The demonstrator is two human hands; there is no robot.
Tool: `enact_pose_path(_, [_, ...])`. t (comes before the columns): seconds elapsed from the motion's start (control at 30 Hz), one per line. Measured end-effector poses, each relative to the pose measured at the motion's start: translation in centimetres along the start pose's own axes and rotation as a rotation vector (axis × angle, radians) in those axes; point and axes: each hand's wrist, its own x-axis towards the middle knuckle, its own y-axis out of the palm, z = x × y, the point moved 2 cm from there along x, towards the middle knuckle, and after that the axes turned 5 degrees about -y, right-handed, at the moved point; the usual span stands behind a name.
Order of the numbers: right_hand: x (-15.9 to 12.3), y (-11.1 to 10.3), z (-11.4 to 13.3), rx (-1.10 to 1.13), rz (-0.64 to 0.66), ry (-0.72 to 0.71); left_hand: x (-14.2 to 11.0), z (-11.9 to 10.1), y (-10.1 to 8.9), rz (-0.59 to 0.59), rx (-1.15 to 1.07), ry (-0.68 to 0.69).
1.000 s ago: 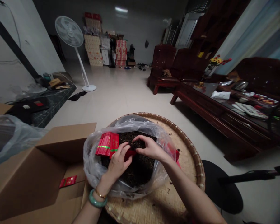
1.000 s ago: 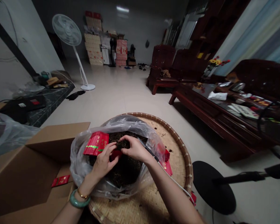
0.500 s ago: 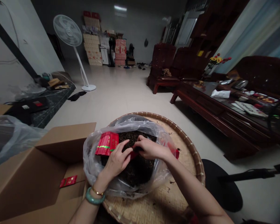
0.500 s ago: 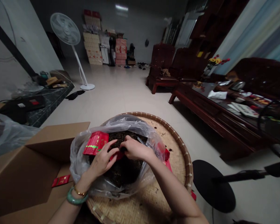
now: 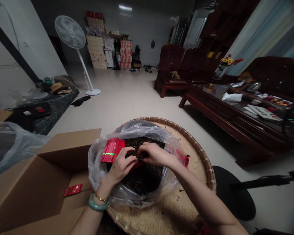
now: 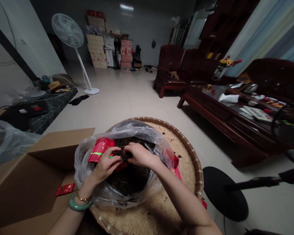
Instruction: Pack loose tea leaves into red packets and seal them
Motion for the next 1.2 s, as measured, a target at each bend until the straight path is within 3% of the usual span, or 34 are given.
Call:
enact_pose_path(0.13, [-0.3, -0.3, 0.0, -0.039, 0.178, -0.018, 0.2, -0.1, 0.0, -0.006, -0.028, 0.011])
enact_pose_path(0.2, [-0.2, -0.2, -0.1, -0.043, 0.193, 0.001, 0.3, -0.3, -0.1, 0.019, -0.033, 0.045])
enact_pose_path(0.37, [0.7, 0.2, -0.3, -0.032, -0.044, 0.116, 0.8, -0.6, -0.3, 0.062, -0.034, 0.097])
enact_pose_path(0.47, [0.8, 0.3, -0.2, -0.010, -0.120, 0.133, 1.0, -0.7, -0.3, 0.026, -0.045, 0.094])
enact_pose_path(0.73, [-0.2, -0.2, 0.0, 0.006, 0.046, 0.005, 0.9, -1.0, 0.0, -0.094, -0.080, 0.070])
enact_pose_path(0.83, [0.2, 0.2, -0.3, 0.021, -0.023, 0.042, 0.8, -1.3, 0.2, -0.090, -0.083, 0.116])
enact_pose_path(0.97, [0.4, 0.3, -0.7, 0.162, -0.201, 0.095, 0.7, -1.2, 0.0, -0.025, 0.011, 0.138])
enact_pose_path(1.2, [0.0, 1.4, -1.0, 0.589, -0.257, 0.096, 1.3, -1.6, -1.7, 0.069, 0.183, 0.163])
